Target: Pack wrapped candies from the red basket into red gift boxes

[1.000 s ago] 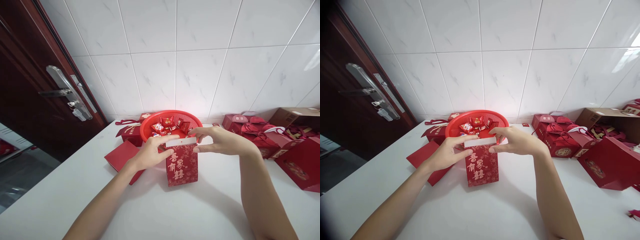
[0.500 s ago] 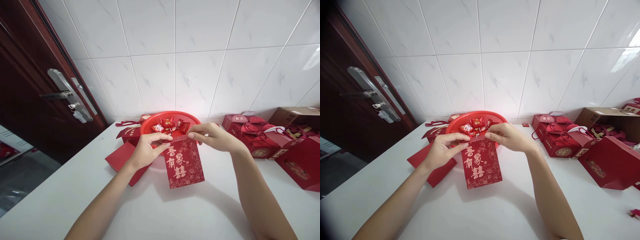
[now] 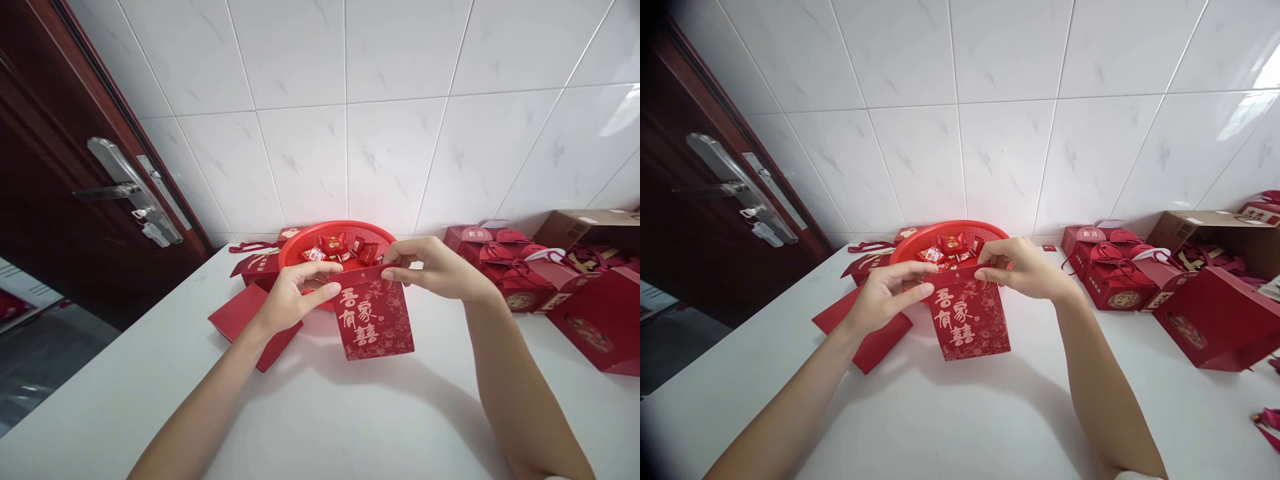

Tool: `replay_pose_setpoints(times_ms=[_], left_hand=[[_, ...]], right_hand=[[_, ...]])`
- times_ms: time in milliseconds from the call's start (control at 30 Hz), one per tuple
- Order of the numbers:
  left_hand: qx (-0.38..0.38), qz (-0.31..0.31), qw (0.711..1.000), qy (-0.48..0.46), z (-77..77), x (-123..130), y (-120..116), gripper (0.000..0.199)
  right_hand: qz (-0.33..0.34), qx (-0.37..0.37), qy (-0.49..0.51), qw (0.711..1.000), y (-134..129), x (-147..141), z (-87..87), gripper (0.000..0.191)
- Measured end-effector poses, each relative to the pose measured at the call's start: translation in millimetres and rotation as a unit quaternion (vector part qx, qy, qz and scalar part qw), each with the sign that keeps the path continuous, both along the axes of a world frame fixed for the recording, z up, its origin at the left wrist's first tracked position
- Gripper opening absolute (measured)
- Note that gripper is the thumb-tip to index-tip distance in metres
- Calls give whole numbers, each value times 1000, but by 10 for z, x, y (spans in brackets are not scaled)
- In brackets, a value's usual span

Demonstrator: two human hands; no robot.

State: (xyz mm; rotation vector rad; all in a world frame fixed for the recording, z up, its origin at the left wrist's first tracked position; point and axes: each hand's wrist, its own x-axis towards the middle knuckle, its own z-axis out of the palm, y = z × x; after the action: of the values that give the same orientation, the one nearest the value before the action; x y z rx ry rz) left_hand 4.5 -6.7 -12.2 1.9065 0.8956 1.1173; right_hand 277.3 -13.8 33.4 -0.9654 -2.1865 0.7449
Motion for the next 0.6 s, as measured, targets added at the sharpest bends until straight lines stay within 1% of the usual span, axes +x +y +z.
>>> replay_pose_setpoints(times_ms=[100,200,333,467,533,600], left_hand=[[-39,22,999,8,-29,18,34,33],[-32,26,999,-6,-43,37,40,30],[-10,-3,1000,-27,-54,71,25,24],[-25,-31,999,-37,-85,100,37,28],[-34,-47,998,-22,-107,101,62,33],[-33,-50,998,12,-132,90,103,37]], right_hand=[[-2,8,9,1000,-4,20,10,26],[-2,5,5,1000,7,44,-1,27],[3,-24,-10,1000,27,70,-10,32],[12,13,-14,1000,-18,118,50,33],[-7,34,-15,999,-90,217,92,32],[-65,56,-22,996,-204,395,122,34]])
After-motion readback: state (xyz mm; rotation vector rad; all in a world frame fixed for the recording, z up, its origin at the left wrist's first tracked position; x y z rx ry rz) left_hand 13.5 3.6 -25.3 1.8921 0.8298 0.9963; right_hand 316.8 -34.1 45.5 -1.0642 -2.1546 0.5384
